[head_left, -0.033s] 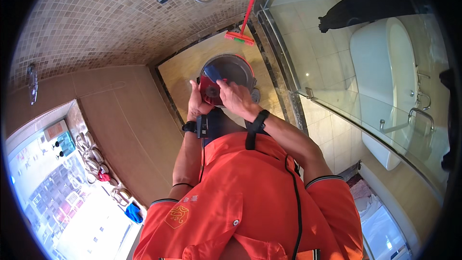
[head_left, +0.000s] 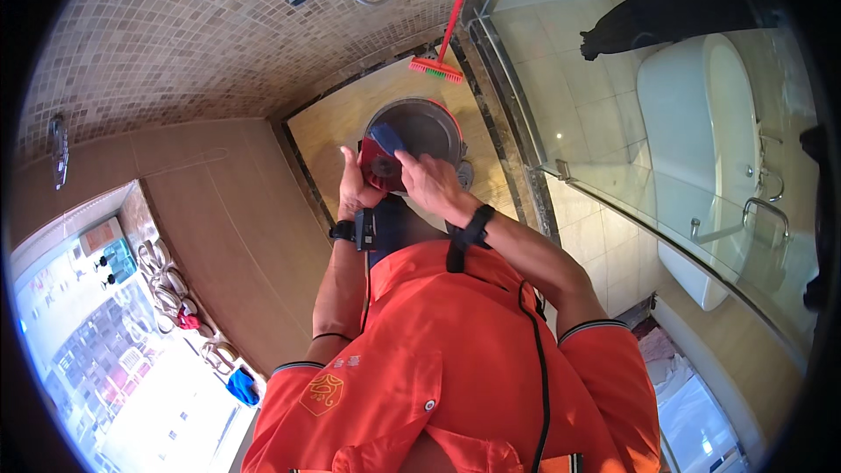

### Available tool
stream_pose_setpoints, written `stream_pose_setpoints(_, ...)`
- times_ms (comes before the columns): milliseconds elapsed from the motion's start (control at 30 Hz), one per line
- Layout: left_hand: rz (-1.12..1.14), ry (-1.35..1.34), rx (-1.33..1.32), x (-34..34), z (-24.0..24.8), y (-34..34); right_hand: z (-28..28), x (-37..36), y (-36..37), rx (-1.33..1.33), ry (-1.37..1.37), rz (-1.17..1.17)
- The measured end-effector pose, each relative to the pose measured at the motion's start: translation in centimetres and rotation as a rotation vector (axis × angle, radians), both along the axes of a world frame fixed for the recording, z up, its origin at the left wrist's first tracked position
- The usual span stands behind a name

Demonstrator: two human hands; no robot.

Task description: The person scrubs a red shoe with a blue brush over a bucket of water, repeatedly dipping the shoe and brush to rinse. The shoe is placed on a windowsill, then picked up again for further scrubbing and rinsing.

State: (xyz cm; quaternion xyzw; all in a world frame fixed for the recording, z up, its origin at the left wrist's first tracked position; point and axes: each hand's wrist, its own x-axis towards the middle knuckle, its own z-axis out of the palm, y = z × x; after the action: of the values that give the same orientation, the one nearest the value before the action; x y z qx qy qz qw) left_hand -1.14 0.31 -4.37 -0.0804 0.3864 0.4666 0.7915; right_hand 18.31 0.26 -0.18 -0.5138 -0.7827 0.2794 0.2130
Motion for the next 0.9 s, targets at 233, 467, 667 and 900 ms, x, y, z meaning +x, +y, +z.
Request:
stream_pose_setpoints(233, 0.048, -0.024, -0.061, 0.6, 1.2, 1.4, 2.5, 2.2, -1.9, 0.033, 0.045, -0.031)
stream_pose_setpoints(467, 0.011, -0.026, -0.042, 1.1, 0.3, 1.6, 1.5, 0.2, 0.2, 0.009, 0.036, -0.086)
stream_pose_setpoints(667, -0.107, 0.043, 0.004, 1.6, 4.0, 2.4, 5.5, 2.2, -2.4, -0.042, 0.083, 0.020)
stream_pose_setpoints(900, -0.058, 0.061, -0.023, 2.0, 2.2, 2.1, 4.0, -0.3, 0.1, -0.010, -0.026, 0.035)
